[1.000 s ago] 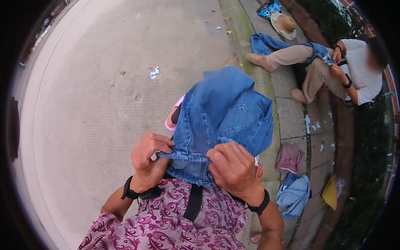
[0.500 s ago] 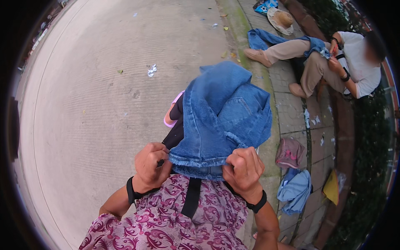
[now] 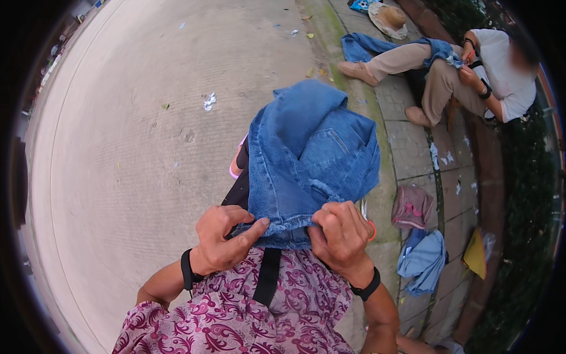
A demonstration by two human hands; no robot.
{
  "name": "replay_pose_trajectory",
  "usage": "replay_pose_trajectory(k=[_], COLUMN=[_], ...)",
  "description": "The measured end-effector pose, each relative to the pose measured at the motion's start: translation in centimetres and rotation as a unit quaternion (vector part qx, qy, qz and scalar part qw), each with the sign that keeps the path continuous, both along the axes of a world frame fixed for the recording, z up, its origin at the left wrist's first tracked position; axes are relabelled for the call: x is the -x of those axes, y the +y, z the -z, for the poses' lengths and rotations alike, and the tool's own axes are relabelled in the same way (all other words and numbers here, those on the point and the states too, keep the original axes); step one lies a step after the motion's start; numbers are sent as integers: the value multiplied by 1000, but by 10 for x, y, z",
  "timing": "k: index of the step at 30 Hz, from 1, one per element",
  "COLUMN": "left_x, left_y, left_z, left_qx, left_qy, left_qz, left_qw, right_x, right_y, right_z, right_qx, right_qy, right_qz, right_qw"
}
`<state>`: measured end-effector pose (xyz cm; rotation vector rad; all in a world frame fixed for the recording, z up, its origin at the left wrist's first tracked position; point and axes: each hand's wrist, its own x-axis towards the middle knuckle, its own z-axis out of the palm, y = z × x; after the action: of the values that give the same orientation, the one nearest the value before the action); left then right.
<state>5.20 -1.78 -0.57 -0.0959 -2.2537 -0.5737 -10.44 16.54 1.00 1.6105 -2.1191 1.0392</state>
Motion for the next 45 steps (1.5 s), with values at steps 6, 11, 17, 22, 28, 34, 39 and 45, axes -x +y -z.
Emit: replay_pose_trajectory(k=[6, 11, 17, 22, 28, 34, 39, 45], left_x=[-6, -5, -3, 0, 2, 4, 4, 8], left_y=[1, 3, 5, 8, 11, 12, 13, 16], left_z=[-3, -4, -6, -8, -11, -8, -7, -6], left_qx=[61, 102, 111, 118, 129, 130, 140, 157], left_qy=[-14, -2, -12, -11, -15, -6, -3, -5], left_qz=[46, 67, 73, 84, 94, 90, 84, 92], left_qw=[997, 993, 991, 989, 987, 987, 987, 983], right_x=[-14, -16, -13, -13, -15, -2, 5, -8], right_y=[3, 0, 2, 0, 5, 20, 26, 17], right_z=[-12, -12, -9, -3, -2, -13, -20, -14], right_qx=[13, 8, -6, 1, 34, 41, 15, -33], right_qy=[-86, -96, -50, -42, -12, 8, -122, -133], right_qz=[-61, -90, -81, -77, -48, 54, 22, -104], right_qw=[994, 991, 995, 996, 998, 998, 992, 985])
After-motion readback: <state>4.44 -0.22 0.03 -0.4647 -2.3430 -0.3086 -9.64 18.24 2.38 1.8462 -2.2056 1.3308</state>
